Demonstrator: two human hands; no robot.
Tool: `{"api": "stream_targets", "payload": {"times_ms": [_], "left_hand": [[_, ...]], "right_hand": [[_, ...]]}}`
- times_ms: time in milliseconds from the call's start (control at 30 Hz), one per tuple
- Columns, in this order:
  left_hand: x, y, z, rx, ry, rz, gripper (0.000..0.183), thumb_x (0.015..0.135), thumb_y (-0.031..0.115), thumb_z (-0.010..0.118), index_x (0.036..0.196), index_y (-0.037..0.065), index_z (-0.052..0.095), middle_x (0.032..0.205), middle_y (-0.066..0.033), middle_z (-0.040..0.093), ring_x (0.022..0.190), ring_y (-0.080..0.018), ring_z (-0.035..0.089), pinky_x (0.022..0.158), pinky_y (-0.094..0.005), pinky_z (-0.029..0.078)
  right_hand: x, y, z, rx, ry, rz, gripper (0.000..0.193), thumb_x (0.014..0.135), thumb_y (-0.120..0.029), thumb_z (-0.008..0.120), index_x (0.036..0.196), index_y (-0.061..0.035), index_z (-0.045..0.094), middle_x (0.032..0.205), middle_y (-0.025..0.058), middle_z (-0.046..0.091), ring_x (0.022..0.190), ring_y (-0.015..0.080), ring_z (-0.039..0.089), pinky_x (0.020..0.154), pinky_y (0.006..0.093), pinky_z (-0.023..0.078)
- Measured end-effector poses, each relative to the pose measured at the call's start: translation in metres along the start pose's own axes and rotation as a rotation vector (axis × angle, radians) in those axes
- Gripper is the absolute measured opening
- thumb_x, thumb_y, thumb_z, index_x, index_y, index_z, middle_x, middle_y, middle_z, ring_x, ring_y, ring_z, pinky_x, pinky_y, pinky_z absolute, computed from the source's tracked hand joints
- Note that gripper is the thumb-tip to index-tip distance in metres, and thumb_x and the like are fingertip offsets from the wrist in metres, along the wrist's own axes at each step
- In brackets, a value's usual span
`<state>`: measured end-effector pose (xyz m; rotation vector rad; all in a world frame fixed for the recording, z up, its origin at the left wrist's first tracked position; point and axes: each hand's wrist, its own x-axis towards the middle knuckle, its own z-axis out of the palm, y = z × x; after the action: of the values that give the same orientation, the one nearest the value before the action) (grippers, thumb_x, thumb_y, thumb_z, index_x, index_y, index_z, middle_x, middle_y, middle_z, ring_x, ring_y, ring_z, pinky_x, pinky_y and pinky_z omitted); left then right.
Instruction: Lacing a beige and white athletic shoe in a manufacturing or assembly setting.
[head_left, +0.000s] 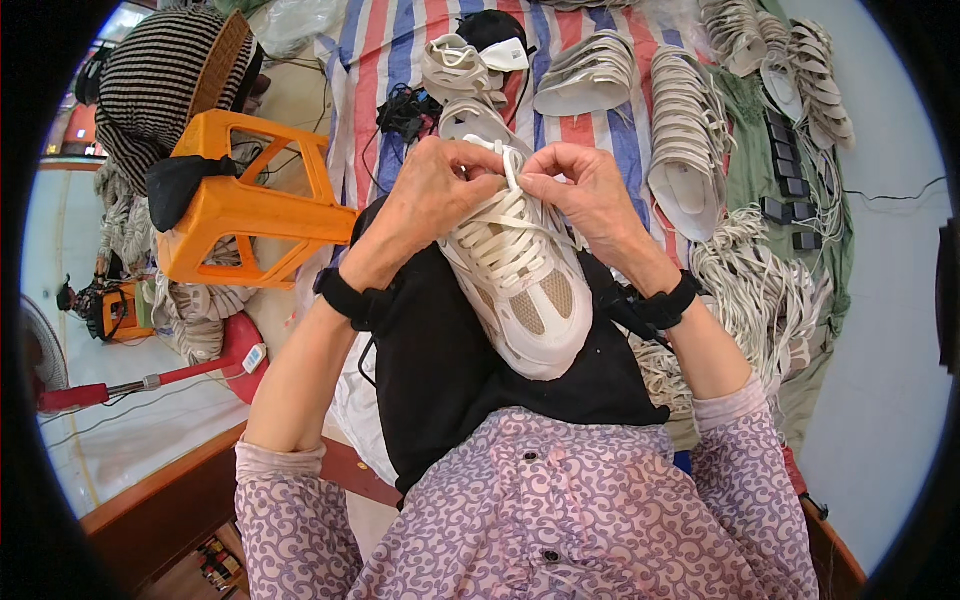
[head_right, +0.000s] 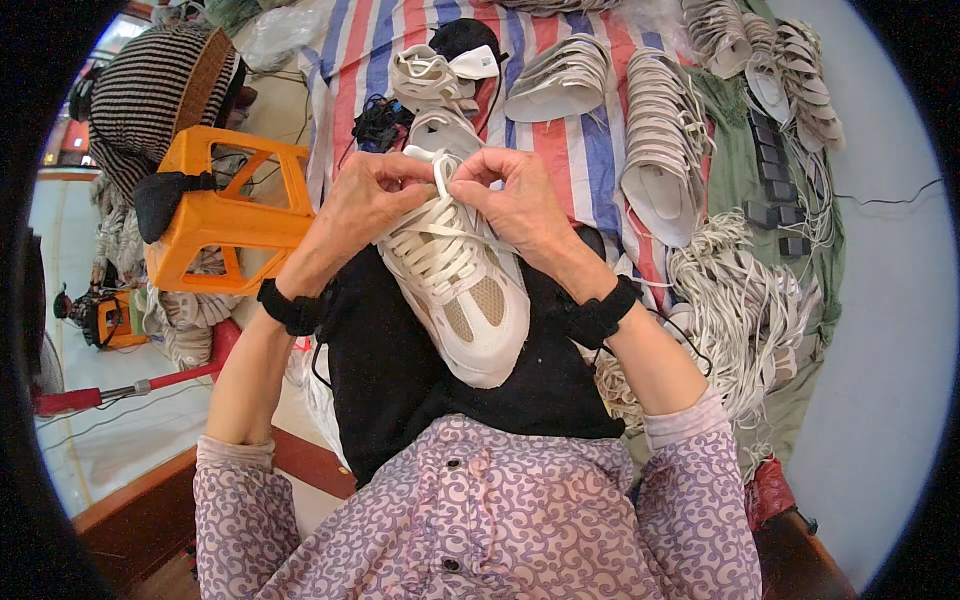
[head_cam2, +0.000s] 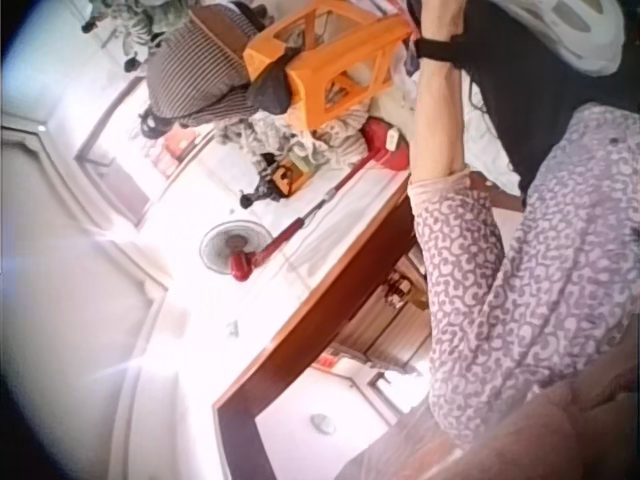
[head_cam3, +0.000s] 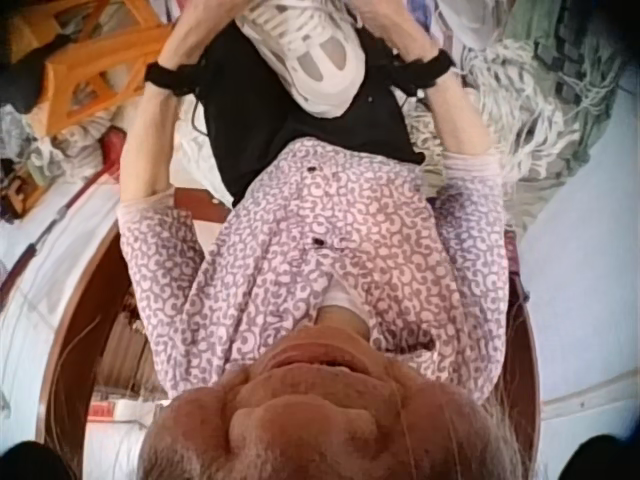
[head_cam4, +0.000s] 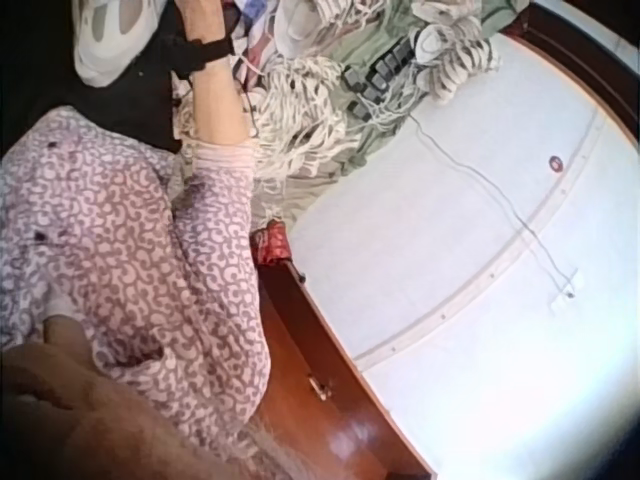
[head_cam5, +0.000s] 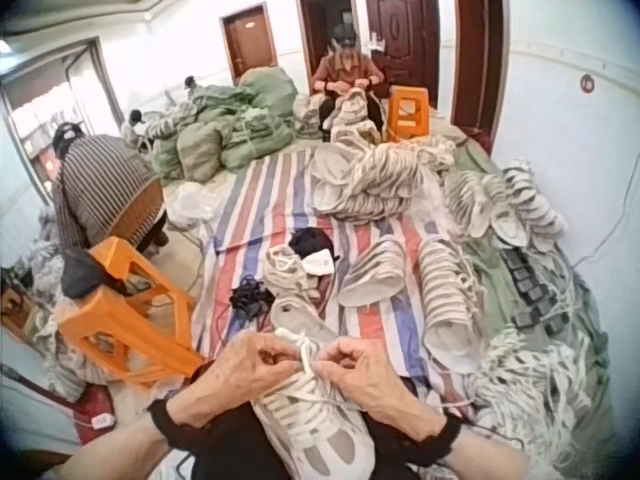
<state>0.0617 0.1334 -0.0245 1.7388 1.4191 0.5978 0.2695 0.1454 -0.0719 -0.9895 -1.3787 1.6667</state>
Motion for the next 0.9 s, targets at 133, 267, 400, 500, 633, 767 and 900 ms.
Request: {"api": "stream_targets", "payload": {"times_ms": [133,267,400,500,633,767,900], "left_hand": [[0.002,0.001,0.002,-0.129,0.008,-0.041,0.023,0.079,0.015,0.070,0.095,-0.001,0.075,0.070,-0.0085,0.067,0.066,-0.0093,0.057,0.064,-0.0270,0.048],[0.005,-0.004,0.002,-0.036,0.033,-0.027,0.022,0.077,0.016,0.069,0.089,-0.002,0.073,0.064,-0.0072,0.064,0.063,-0.0090,0.057,0.061,-0.0278,0.048],[0.008,0.002,-0.001,0.091,0.039,0.027,0.017,0.079,0.012,0.069,0.082,-0.004,0.069,0.063,0.0011,0.060,0.063,-0.0045,0.050,0.054,-0.0242,0.041],[0.011,0.009,-0.004,0.278,0.092,0.108,0.015,0.078,0.011,0.067,0.082,-0.003,0.069,0.059,-0.0014,0.056,0.059,-0.0065,0.050,0.053,-0.0261,0.041],[0.003,-0.007,-0.023,0.368,0.251,0.237,0.015,0.078,0.011,0.065,0.083,-0.003,0.069,0.057,-0.0033,0.053,0.056,-0.0086,0.050,0.052,-0.0269,0.041],[-0.022,-0.026,-0.067,0.373,0.388,0.036,0.015,0.076,0.012,0.063,0.079,0.000,0.071,0.057,-0.0106,0.057,0.052,-0.0181,0.056,0.053,-0.0313,0.045],[-0.076,-0.072,-0.106,0.397,0.473,-0.124,0.015,0.083,0.011,0.061,0.082,-0.004,0.064,0.062,-0.0019,0.050,0.059,-0.0075,0.045,0.054,-0.0255,0.038]], "right_hand": [[-0.006,-0.003,0.006,-0.112,0.097,-0.116,0.008,0.082,-0.009,0.073,0.086,-0.0023,0.069,0.084,0.0034,0.068,0.081,0.0123,0.061,0.073,0.0291,0.048],[-0.022,-0.020,0.016,-0.554,0.096,-0.599,0.016,0.074,-0.007,0.074,0.087,-0.0070,0.065,0.092,0.0084,0.060,0.095,0.0291,0.056,0.085,0.0393,0.043],[-0.027,-0.021,0.028,-1.024,0.010,-0.768,0.019,0.078,-0.007,0.068,0.095,-0.0076,0.059,0.100,0.0076,0.055,0.101,0.0245,0.052,0.083,0.0411,0.038],[-0.022,-0.020,0.026,-1.096,0.012,-0.799,0.014,0.081,-0.005,0.065,0.094,-0.0069,0.058,0.096,0.0078,0.055,0.099,0.0260,0.053,0.082,0.0413,0.038],[-0.013,-0.037,0.023,-0.906,-0.045,-0.650,0.010,0.082,-0.005,0.066,0.091,-0.0033,0.061,0.088,0.0077,0.059,0.088,0.0241,0.058,0.078,0.0371,0.042],[0.009,-0.059,-0.007,-0.420,-0.353,-0.063,0.012,0.087,-0.008,0.070,0.094,0.0020,0.067,0.082,-0.0002,0.067,0.079,0.0065,0.061,0.070,0.0246,0.048],[0.022,-0.071,-0.019,-0.222,-0.527,0.136,0.011,0.088,-0.007,0.071,0.097,-0.0007,0.070,0.089,-0.0009,0.068,0.084,0.0056,0.062,0.080,0.0212,0.050]]}}
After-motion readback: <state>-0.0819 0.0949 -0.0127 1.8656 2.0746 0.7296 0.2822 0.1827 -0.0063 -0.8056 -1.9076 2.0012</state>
